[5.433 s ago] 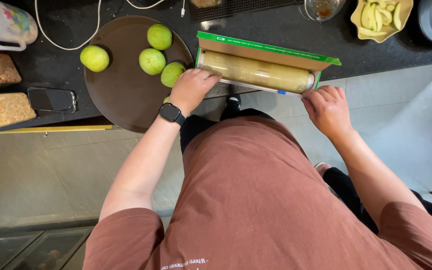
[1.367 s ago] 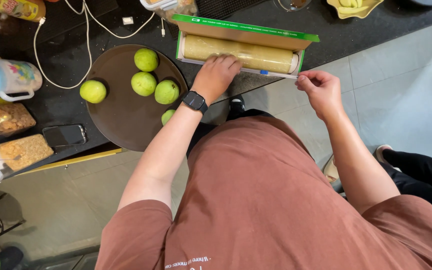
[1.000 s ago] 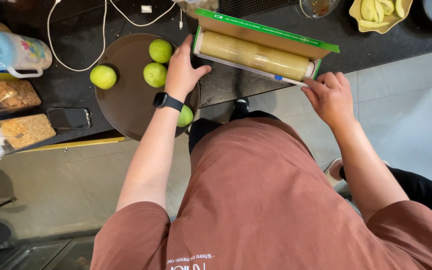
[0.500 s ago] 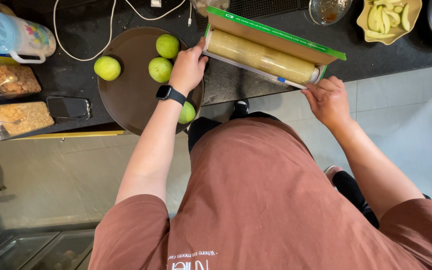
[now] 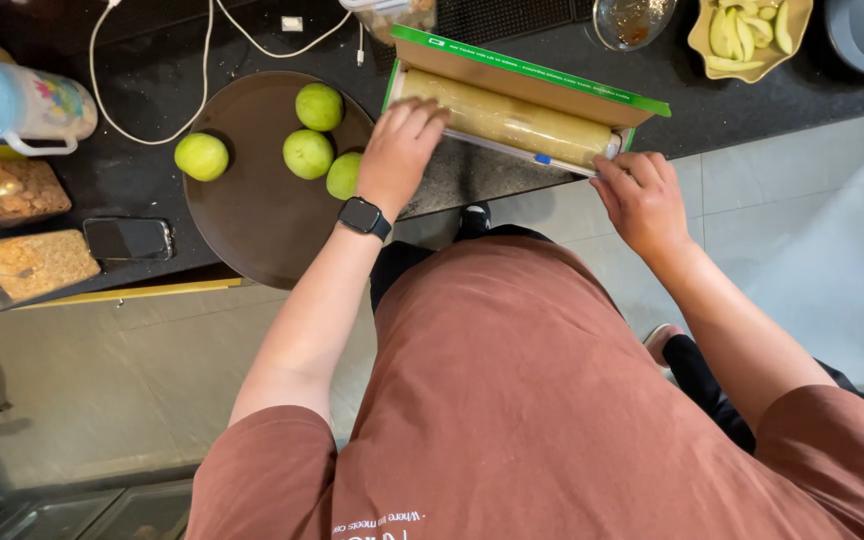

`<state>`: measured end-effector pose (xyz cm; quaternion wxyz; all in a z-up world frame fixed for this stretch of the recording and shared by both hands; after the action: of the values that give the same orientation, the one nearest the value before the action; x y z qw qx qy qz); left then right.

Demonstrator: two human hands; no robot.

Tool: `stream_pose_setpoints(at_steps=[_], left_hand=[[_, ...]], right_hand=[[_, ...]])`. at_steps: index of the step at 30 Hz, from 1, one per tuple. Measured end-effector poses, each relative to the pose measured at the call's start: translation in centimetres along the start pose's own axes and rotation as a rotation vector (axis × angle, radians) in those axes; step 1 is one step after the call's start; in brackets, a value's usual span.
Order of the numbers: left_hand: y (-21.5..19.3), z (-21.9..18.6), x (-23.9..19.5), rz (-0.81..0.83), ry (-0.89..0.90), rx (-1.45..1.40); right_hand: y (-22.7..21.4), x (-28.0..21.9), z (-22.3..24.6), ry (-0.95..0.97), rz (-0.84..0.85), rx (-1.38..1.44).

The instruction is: Wrapping individual green fruits in plastic wrap at a counter

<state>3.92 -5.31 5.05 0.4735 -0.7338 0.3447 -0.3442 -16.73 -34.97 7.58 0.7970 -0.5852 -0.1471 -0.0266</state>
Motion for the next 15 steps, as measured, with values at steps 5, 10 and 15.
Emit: stream_pose_setpoints(at_steps=[5,10,15], left_hand=[[3.2,-1.0,-0.1,-0.112,0.105,0.130],[5.2,0.1,-0.5,-0.174,0.155,0.082],[6.7,1.0,-0.4,-0.218,0.151,0.089]], right_hand=[[1.6,-1.4,-0.5,0.022,-0.222,-0.101],[2.2,-1.2,-0.1,0.056,-0.276,-0.053],[3.2,-1.9,-0.7,0.013,-0.263,-0.024]])
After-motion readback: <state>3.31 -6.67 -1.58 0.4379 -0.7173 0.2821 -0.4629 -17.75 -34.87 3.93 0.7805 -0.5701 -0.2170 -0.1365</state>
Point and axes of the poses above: each hand's wrist, its own x-axis towards the middle knuckle, its own y-axis out of the palm, z = x × y, the point moved 2 cm from there along x, towards the middle knuckle, and after that the axes turned 5 degrees about z, right-handed, at the moved point
